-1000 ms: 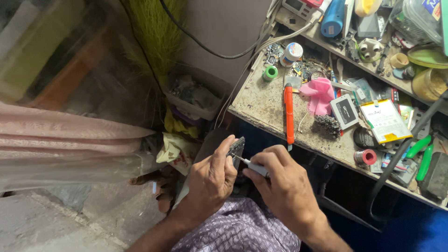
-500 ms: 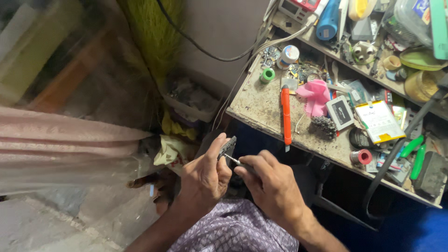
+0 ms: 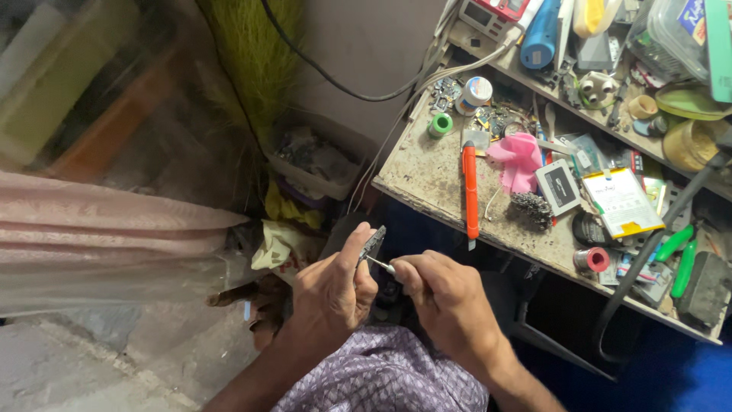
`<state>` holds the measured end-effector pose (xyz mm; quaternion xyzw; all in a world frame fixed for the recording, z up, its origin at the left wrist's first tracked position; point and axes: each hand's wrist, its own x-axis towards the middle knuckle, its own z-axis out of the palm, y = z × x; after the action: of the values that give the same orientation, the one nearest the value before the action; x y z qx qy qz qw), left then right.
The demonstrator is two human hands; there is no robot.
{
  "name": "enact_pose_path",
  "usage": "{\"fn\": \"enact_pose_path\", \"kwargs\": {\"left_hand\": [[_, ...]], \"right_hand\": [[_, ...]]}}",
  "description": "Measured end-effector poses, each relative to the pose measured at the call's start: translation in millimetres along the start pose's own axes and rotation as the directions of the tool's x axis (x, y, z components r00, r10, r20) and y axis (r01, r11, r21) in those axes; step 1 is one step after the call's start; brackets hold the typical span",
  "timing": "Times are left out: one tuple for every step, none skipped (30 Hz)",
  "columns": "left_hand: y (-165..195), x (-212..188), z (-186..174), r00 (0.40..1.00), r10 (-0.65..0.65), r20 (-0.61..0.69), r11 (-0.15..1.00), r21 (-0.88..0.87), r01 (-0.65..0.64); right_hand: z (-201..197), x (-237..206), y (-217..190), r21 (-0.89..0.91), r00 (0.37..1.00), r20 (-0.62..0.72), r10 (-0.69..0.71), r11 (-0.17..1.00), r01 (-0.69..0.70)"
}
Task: The person uses a syringe-like tool to apply a substance to the internal components of a disassembled smartphone. They then use an orange utility knife to scrape adhesive residue from the back metal plate of the phone.
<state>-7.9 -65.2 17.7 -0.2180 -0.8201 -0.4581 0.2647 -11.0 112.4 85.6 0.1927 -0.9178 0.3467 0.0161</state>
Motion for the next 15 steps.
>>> {"fn": "enact_pose_path", "kwargs": {"left_hand": [[0.1,0.8,-0.2,1.0,0.021,-0.011,1.0,0.007,-0.021],[0.0,1.8,-0.1,0.999,0.045,-0.022,0.999,0.014,-0.044],[0.1,1.9,-1.5,1.0,0.026,-0.008,1.0,0.014,-0.025],[-0.1,2.4,-2.3,1.0,0.01,0.006,1.0,0.009,-0.01],[-0.7,3.8,-1.3,1.0,-0.003,0.016,1.0,0.0,0.003],[-0.6,4.0,-1.3,0.999,0.034,-0.014,0.999,0.002,-0.034],[-0.7,3.3,-2.6,0.997,0.07,-0.041,0.998,0.008,-0.069],[-1.2,3.4,-2.4,0.992,0.108,-0.071,0.994,0.013,-0.107],[-1.8,2.8,-3.0,0.995,0.086,-0.054,0.996,0.018,-0.085],[-2.3,1.9,-3.6,0.997,0.064,-0.035,0.998,0.022,-0.064],[-2.9,1.8,-2.7,0.999,0.046,-0.019,0.999,0.022,-0.046],[-3.1,1.1,-2.2,0.999,0.045,-0.014,0.999,0.016,-0.045],[-3.3,0.2,-2.3,0.999,0.044,-0.009,0.999,0.013,-0.043],[-3.8,-0.1,-2.0,0.999,0.042,-0.007,0.999,0.01,-0.042],[-4.1,-0.8,-3.0,0.999,0.037,-0.01,0.999,0.028,-0.037]], "right_hand": [[-0.3,0.0,0.3,0.046,1.0,0.016,-0.024,0.999,0.023],[-0.8,0.1,0.6,0.092,0.998,0.03,-0.049,0.995,0.046],[0.3,0.2,0.4,0.065,0.999,0.033,-0.019,0.998,0.017],[1.1,0.2,0.1,0.033,0.999,0.032,0.014,0.999,-0.015],[1.3,0.6,0.2,-0.005,0.999,0.028,0.046,0.999,-0.046],[1.3,0.7,0.2,0.035,1.0,0.021,0.01,0.999,-0.011],[2.0,1.0,0.0,0.079,1.0,0.014,-0.026,0.997,0.024],[2.0,1.5,0.1,0.118,0.998,0.004,-0.062,0.991,0.061],[3.3,1.9,-0.2,0.076,1.0,0.006,-0.007,0.997,0.006],[4.5,2.3,-0.8,0.032,0.999,0.005,0.051,0.998,-0.051],[4.7,2.7,-0.8,-0.017,0.994,-0.002,0.109,0.994,-0.109],[4.4,3.1,-1.0,0.036,0.997,0.014,0.081,0.996,-0.082],[3.9,3.4,-1.1,0.09,0.998,0.029,0.052,0.994,-0.054],[3.1,3.9,-1.2,0.143,0.999,0.043,0.019,0.989,-0.025],[3.1,4.2,-2.0,0.113,0.999,0.027,0.017,0.993,-0.02]]}}
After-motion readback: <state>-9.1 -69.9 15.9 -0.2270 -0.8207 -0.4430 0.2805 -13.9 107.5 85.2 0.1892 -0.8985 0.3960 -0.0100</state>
